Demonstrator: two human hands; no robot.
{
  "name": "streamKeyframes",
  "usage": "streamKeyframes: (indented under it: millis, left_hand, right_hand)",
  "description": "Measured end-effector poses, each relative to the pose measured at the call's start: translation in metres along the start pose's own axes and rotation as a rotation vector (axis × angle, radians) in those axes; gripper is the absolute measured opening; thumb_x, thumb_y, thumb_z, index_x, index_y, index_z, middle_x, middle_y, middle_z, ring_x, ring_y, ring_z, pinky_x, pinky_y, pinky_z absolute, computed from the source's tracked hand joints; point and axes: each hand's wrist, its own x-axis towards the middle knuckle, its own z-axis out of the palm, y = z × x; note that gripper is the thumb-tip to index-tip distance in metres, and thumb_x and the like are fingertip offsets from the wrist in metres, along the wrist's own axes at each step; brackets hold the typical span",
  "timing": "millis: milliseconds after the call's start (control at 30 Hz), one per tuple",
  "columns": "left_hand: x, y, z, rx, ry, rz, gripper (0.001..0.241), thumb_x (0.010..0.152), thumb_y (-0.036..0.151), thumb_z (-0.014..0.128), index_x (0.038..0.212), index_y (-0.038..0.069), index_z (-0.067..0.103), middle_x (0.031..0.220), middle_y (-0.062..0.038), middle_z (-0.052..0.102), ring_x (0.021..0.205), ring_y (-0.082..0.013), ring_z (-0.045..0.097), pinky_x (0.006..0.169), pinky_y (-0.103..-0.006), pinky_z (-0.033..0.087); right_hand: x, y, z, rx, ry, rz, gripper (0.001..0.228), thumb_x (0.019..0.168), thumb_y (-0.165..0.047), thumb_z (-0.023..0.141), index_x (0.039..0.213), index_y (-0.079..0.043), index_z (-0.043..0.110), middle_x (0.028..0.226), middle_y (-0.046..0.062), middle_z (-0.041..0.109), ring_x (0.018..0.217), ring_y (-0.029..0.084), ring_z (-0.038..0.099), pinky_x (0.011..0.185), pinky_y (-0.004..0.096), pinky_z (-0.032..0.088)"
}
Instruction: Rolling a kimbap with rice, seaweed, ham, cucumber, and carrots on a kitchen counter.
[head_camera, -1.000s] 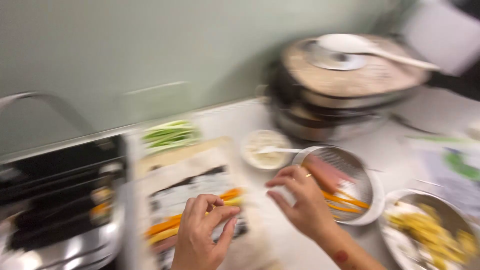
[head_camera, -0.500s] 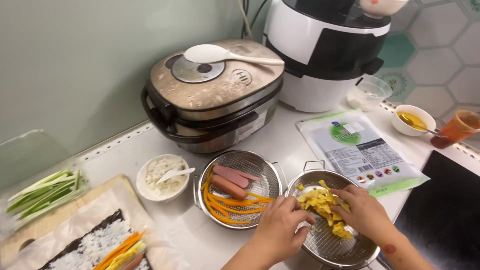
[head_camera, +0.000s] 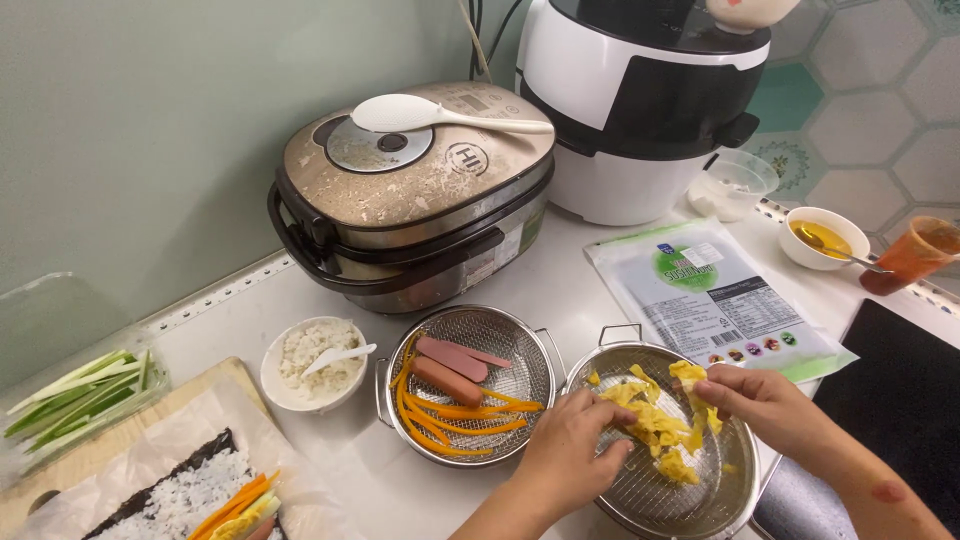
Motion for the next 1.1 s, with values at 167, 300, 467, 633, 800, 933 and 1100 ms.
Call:
streamKeyframes:
  millis: [167, 300, 467, 633, 800, 933, 1100]
  left_hand:
    - [0.001, 0.010, -0.003, -0.201, 0.008, -0.128, 0.034, 0.089, 0.025, 0.071, 0.121, 0.014, 0.068, 0.114, -0.007, 0.065, 0.109, -0.0252, 0.066, 0.093, -0.0365, 0.052]
    - [0.004, 0.002, 0.006, -0.269, 0.085, -0.132, 0.046, 0.088, 0.024, 0.073, 0.128, 0.006, 0.061, 0.119, -0.009, 0.063, 0.113, -0.0248, 0.065, 0.097, -0.0356, 0.052]
    - [-0.001, -0.001, -0.001, -0.397, 0.037, -0.141, 0.051, 0.085, 0.027, 0.081, 0.127, 0.002, 0.065, 0.118, -0.009, 0.068, 0.112, -0.0219, 0.067, 0.097, -0.0335, 0.051]
    - [-0.046, -0.017, -0.047, -0.726, 0.007, -0.190, 0.039, 0.096, 0.027, 0.080, 0.120, -0.003, 0.072, 0.101, -0.001, 0.075, 0.094, -0.0089, 0.069, 0.087, -0.0264, 0.055]
    - [-0.143, -0.013, -0.158, -0.611, 0.026, -0.379, 0.044, 0.090, 0.015, 0.075, 0.133, 0.008, 0.066, 0.087, 0.000, 0.068, 0.072, -0.0071, 0.062, 0.064, -0.0260, 0.051]
    - [-0.231, -0.048, -0.212, -0.399, 0.177, -0.461, 0.043, 0.088, 0.008, 0.073, 0.131, 0.008, 0.070, 0.092, 0.001, 0.070, 0.076, -0.0071, 0.061, 0.070, -0.0248, 0.053]
    - [-0.319, -0.071, -0.259, -0.134, 0.540, -0.635, 0.026, 0.084, 0.005, 0.072, 0.110, 0.006, 0.077, 0.101, -0.003, 0.073, 0.087, -0.0108, 0.071, 0.080, -0.0262, 0.058]
  right_hand:
    - [0.014, 0.002, 0.013, 0.126, -0.039, 0.075, 0.028, 0.093, -0.024, 0.067, 0.104, -0.002, 0.079, 0.087, 0.004, 0.075, 0.078, 0.011, 0.064, 0.074, 0.029, 0.052]
    - [0.004, -0.030, 0.032, 0.239, -0.081, 0.076, 0.030, 0.094, -0.023, 0.068, 0.111, 0.000, 0.075, 0.088, 0.006, 0.074, 0.075, 0.015, 0.063, 0.072, 0.032, 0.051]
    - [-0.020, -0.108, 0.055, 0.399, -0.081, 0.018, 0.032, 0.090, -0.022, 0.068, 0.113, -0.001, 0.073, 0.095, 0.007, 0.075, 0.085, 0.015, 0.068, 0.081, 0.032, 0.054]
    - [-0.024, -0.169, 0.093, 0.405, -0.171, -0.102, 0.031, 0.088, -0.021, 0.069, 0.110, 0.000, 0.069, 0.099, 0.009, 0.075, 0.090, 0.016, 0.069, 0.084, 0.034, 0.055]
    - [0.010, -0.189, 0.177, 0.302, -0.271, -0.067, 0.028, 0.088, -0.020, 0.071, 0.108, 0.000, 0.069, 0.091, 0.013, 0.073, 0.087, 0.018, 0.068, 0.085, 0.034, 0.052]
    - [0.025, -0.219, 0.284, 0.395, -0.455, -0.143, 0.026, 0.087, -0.016, 0.070, 0.106, 0.001, 0.068, 0.092, 0.013, 0.073, 0.085, 0.018, 0.070, 0.080, 0.034, 0.053]
    - [0.031, -0.237, 0.405, 0.403, -0.631, -0.176, 0.033, 0.084, -0.010, 0.075, 0.113, -0.001, 0.064, 0.092, 0.009, 0.074, 0.081, 0.018, 0.071, 0.063, 0.031, 0.048]
